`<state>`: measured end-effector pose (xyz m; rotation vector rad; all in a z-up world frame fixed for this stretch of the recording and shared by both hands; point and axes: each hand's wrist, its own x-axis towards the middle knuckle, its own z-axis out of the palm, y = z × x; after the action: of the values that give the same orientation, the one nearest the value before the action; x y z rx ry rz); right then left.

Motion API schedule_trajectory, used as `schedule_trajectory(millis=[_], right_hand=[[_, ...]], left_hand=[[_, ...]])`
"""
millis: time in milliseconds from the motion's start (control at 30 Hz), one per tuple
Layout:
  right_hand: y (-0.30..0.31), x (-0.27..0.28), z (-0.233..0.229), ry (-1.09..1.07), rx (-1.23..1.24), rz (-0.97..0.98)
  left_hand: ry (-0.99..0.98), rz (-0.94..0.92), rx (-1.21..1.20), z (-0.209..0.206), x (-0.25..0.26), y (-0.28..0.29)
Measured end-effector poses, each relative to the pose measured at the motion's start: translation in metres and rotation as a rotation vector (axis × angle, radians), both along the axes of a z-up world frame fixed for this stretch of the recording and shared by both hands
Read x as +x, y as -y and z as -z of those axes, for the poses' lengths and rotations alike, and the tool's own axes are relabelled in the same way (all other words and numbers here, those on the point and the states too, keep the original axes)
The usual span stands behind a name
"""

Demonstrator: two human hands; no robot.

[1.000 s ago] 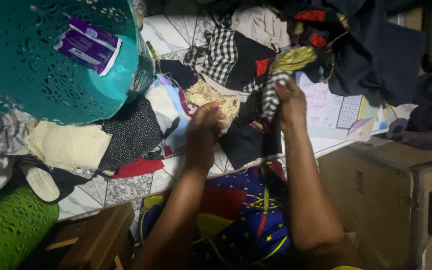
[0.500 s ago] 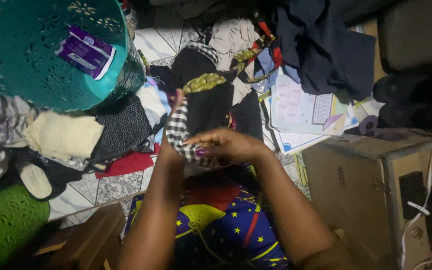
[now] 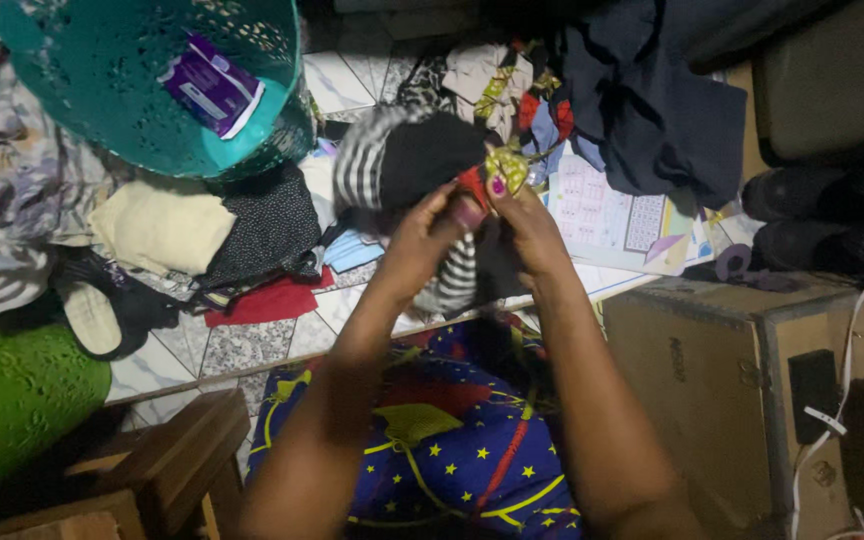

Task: The person sorts various pieces of laundry by hand, picking up items one at a time from a pile, shaking them out, and placing them into different stacks.

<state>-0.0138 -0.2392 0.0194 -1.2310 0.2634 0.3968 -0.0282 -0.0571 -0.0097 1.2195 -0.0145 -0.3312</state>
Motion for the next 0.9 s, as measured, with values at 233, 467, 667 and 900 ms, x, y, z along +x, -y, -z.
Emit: schedule_trajectory(millis=[233, 467, 667, 900], right_hand=[[0.007, 0.010, 0.033, 0.169, -0.248, -0.008], [0.070, 0.033, -0.008, 0.394, 0.337, 0.431], [0.012, 0.012, 0.010, 0.125, 0.131, 0.173], [-0.014, 0.022, 0.006, 0.068, 0.162, 0.171]], left_hand=[[-0.673, -0.395, -0.452, 0.009, 0.021, -0.023], [-0.280, -0.529, -0.309, -0.028, 0.026, -0.041], [-0.074, -0.117, 0.019, -0.024, 0.010, -0.015], [0.975, -0.062, 0.574, -0.051, 0.000, 0.009]])
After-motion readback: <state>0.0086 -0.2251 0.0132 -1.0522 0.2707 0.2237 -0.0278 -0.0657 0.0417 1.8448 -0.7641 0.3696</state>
